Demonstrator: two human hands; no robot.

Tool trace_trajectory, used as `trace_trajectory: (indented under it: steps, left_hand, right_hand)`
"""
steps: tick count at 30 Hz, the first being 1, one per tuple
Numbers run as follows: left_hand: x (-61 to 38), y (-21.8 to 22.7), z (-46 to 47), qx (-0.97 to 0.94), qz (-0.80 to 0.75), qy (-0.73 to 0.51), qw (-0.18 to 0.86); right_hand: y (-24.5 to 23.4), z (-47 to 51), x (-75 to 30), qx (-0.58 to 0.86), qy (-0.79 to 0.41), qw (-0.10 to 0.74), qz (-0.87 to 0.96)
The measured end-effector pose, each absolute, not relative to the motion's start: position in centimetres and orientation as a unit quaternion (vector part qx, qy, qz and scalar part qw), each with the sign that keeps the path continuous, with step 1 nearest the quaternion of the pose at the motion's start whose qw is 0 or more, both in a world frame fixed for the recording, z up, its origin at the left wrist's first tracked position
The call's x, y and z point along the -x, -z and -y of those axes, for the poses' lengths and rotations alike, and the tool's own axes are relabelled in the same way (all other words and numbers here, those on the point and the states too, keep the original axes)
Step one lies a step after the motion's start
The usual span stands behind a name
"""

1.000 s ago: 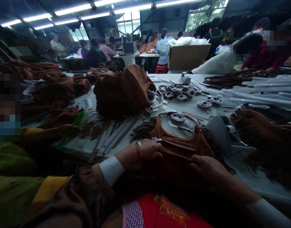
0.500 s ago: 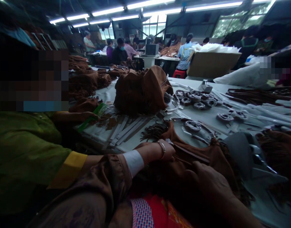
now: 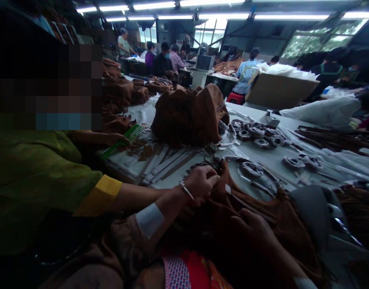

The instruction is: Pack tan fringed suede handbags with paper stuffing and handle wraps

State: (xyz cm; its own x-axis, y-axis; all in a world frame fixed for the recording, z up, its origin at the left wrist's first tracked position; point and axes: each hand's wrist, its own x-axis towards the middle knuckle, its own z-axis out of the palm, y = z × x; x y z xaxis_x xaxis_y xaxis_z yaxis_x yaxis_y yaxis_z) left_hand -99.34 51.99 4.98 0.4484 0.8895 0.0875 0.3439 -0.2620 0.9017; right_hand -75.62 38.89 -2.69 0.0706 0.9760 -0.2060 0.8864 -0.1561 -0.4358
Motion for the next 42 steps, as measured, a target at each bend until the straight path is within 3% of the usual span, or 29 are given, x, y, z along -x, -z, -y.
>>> trace_trajectory:
  steps: [2, 4, 7, 12, 17, 31, 42]
  left_hand:
    - [99.7, -5.1, -53.2, -0.636, -0.471, -0.342, 0.506]
    - [100.0, -4.9, -54.0, -0.610, -0.490, -0.356, 0.510]
    - [100.3, -4.4, -53.9, -0.687, -0.495, -0.293, 0.444]
    - [99.9, -3.9, -52.5, -0.819, -0.484, -0.085, 0.297]
    - [99.0, -4.1, -52.3, -0.877, -0.409, -0.005, 0.252]
    - [97.8, -5.4, -51.7, -0.894, -0.401, 0.012, 0.198]
    - [100.6, -7.0, -51.8, -0.855, -0.475, -0.041, 0.205]
  right_hand:
    - [2.5, -38.9, 75.8, 0.728, -0.232, 0.098, 0.638]
    - [2.3, -39.0, 76.0, 0.730, -0.234, 0.094, 0.635]
    - [2.2, -38.9, 76.2, 0.732, -0.242, 0.087, 0.631]
    - [2.6, -38.6, 76.2, 0.738, -0.229, 0.087, 0.629]
    - [2.5, -38.5, 76.4, 0.743, -0.208, 0.083, 0.630]
    - [2.4, -38.7, 76.3, 0.739, -0.225, 0.097, 0.628]
    - [2.4, -38.9, 76.1, 0.734, -0.254, 0.119, 0.619]
